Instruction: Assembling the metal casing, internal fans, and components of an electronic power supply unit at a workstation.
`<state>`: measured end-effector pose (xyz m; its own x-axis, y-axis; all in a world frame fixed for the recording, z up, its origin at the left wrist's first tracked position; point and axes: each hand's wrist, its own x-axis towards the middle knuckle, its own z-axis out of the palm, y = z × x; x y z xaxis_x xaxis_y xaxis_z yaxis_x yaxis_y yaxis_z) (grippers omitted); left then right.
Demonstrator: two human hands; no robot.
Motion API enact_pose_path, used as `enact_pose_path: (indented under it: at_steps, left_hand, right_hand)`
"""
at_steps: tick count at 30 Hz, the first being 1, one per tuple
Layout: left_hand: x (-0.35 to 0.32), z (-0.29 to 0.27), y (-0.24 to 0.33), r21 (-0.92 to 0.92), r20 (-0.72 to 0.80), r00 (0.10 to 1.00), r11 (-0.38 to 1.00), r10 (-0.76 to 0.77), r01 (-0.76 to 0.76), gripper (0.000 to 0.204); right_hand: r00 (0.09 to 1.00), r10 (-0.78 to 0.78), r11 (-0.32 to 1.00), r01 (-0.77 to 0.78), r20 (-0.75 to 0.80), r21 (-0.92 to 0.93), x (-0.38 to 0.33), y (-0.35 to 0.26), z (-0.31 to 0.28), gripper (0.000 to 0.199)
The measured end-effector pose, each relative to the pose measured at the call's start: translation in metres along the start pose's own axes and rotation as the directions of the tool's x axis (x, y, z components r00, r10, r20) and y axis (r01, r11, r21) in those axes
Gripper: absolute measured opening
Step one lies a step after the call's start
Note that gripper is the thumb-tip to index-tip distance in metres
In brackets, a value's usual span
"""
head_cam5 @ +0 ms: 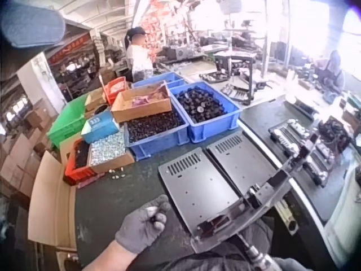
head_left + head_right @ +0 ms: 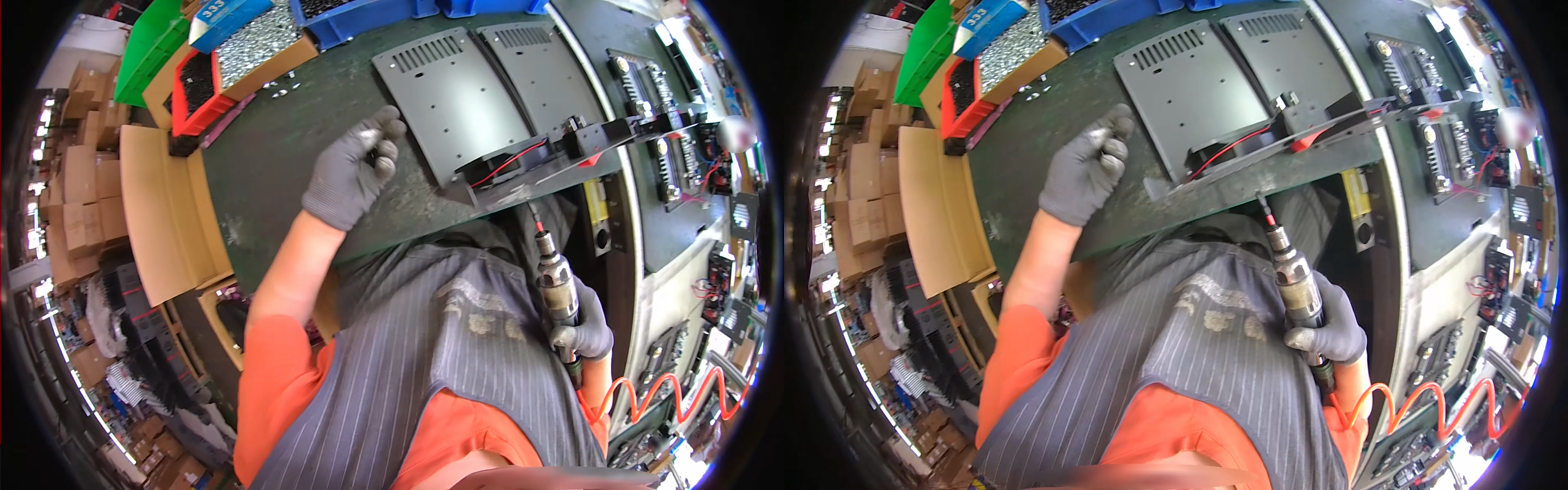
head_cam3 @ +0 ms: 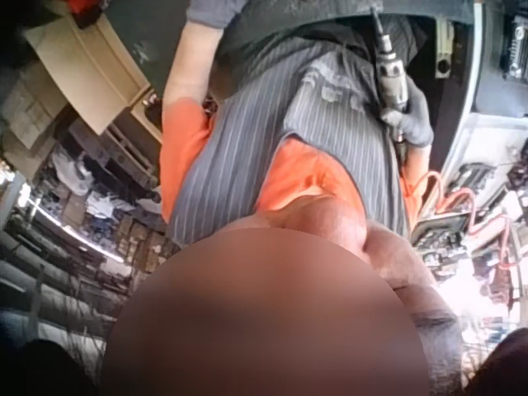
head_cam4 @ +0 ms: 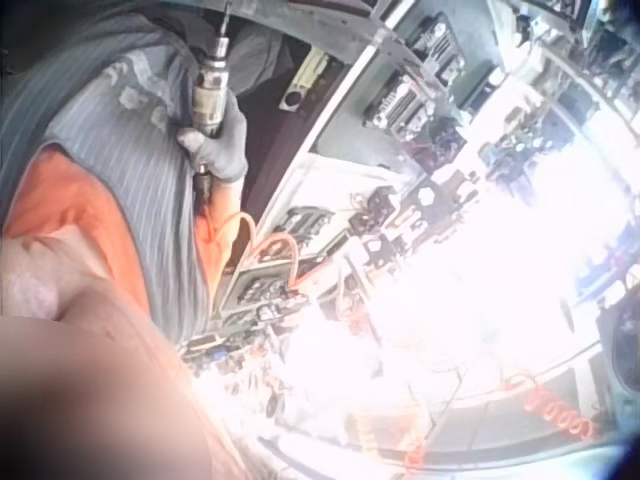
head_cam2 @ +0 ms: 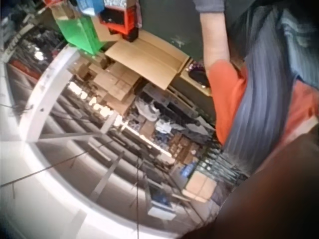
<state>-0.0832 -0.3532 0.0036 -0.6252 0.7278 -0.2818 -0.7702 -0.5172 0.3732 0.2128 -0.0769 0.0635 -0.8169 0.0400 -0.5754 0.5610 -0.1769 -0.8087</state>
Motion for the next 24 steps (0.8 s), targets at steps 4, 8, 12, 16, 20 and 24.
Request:
enact_pose_path:
  at_steps: [4, 8, 12, 16, 20, 24]
  left_hand:
    - [-0.026, -0.004, -0.022, 0.155, -0.088, 0.994, 0.985, -0.058, 0.071, 0.042]
    - [-0.034, 0.012, -0.045, 0.363, -0.126, 0.989, 0.932, 0.08, -0.029, 0.043]
    - [-0.045, 0.022, -0.055, 0.295, -0.107, 0.992, 0.955, 0.072, -0.038, 0.039]
    - [-0.051, 0.022, -0.059, 0.366, -0.058, 0.991, 0.926, 0.123, -0.093, 0.042]
    - [-0.051, 0.022, -0.059, 0.384, -0.009, 0.992, 0.917, 0.124, -0.111, 0.042]
    - [-0.051, 0.025, -0.057, 0.25, 0.044, 0.998, 0.967, 0.044, -0.054, 0.042]
  right_hand:
    - [0.969, 0.053, 0.981, -0.005, 0.241, -0.193, 0.024, 0.005, 0.018, 0.08]
    - [0.937, -0.14, 0.971, 0.194, 0.32, -0.143, 0.051, -0.003, 0.047, 0.078]
    - [0.946, -0.139, 0.975, 0.182, 0.293, -0.125, 0.059, -0.011, 0.064, 0.082]
    - [0.95, -0.069, 0.997, 0.077, 0.306, -0.013, 0.055, -0.013, 0.069, 0.079]
    - [0.952, -0.087, 0.994, 0.101, 0.295, -0.035, 0.053, -0.01, 0.072, 0.077]
    - [0.93, -0.143, 0.988, 0.152, 0.338, 0.0, 0.049, -0.006, 0.067, 0.069]
